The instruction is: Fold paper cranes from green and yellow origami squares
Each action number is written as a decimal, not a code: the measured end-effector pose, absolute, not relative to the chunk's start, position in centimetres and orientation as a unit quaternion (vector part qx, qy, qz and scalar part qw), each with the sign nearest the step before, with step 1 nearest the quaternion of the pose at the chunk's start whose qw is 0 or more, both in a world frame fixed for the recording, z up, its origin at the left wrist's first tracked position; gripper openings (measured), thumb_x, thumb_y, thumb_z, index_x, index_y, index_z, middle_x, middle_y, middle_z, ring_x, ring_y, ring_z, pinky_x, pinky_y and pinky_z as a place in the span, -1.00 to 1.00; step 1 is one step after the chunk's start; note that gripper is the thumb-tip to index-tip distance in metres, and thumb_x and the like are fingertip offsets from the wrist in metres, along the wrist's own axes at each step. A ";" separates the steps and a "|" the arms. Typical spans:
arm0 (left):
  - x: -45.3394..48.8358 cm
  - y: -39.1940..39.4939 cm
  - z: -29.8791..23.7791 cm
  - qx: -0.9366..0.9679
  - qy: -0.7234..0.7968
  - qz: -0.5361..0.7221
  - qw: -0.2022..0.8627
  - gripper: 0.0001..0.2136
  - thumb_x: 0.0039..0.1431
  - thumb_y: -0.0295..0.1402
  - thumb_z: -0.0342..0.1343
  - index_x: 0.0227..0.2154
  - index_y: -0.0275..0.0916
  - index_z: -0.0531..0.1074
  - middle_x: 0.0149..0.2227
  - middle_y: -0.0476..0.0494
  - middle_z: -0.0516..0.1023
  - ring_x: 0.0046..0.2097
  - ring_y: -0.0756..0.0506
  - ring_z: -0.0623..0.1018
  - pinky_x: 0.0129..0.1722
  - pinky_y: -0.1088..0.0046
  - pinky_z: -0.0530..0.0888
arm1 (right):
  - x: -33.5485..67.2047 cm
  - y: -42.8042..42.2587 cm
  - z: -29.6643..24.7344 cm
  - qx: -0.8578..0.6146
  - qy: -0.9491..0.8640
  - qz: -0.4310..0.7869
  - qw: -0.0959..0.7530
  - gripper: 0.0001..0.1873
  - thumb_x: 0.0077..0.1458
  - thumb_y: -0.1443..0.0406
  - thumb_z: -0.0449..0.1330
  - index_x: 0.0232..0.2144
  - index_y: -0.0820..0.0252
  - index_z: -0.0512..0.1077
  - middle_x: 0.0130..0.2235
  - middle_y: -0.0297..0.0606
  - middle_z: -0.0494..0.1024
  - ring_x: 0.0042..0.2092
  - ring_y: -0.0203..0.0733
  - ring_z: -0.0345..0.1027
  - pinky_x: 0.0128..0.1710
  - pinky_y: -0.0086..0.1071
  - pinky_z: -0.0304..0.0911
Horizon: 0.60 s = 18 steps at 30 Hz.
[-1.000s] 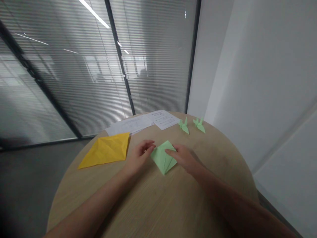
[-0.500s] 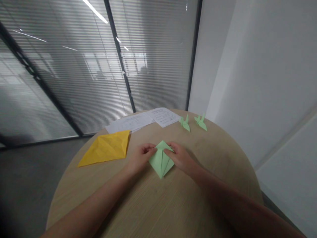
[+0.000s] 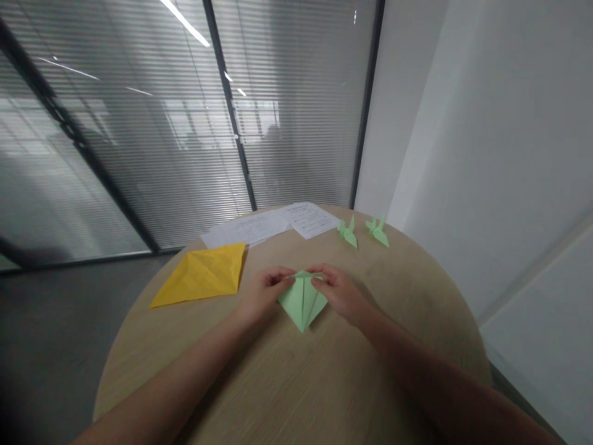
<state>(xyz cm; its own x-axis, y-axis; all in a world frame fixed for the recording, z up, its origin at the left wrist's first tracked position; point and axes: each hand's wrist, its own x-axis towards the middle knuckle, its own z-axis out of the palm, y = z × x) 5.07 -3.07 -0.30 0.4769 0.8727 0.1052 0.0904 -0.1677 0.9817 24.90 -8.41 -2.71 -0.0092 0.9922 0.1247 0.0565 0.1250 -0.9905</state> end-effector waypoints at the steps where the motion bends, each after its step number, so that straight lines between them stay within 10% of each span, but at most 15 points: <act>1: 5.0 -3.1 -0.2 0.667 0.362 0.364 0.540 -0.78 0.08 -0.24 0.27 -0.27 -0.26 0.62 -0.44 -0.06 0.55 -0.43 -0.03 0.44 -0.40 0.45 0.32 | 25.0 -8.4 -2.7 -0.485 -0.549 0.443 0.516 -0.68 0.06 0.11 0.30 -0.14 0.07 0.54 -0.23 -0.26 0.67 -0.24 -0.11 0.51 -0.20 -0.26 0.39; 8: 4.9 -3.2 0.1 0.640 0.367 0.348 0.578 -0.84 0.02 -0.36 0.16 -0.38 -0.23 0.62 -0.53 0.02 0.42 -0.53 0.02 0.32 -0.51 0.49 0.25 | 25.4 -8.7 -2.0 -0.515 -0.560 0.415 0.499 -0.81 0.03 0.16 0.22 -0.40 0.10 0.56 -0.39 -0.32 0.54 -0.34 -0.19 0.36 -0.30 -0.34 0.23; 18: 5.0 -2.8 -0.2 0.699 0.364 0.382 0.483 -0.86 0.00 -0.36 0.30 -0.37 -0.24 0.50 -0.46 0.02 0.50 -0.44 -0.01 0.40 -0.43 0.48 0.26 | 25.2 -9.4 -1.3 -0.510 -0.584 0.398 0.490 -0.74 0.13 0.15 0.16 -0.18 0.07 0.54 -0.31 -0.31 0.56 -0.27 -0.15 0.41 -0.22 -0.32 0.29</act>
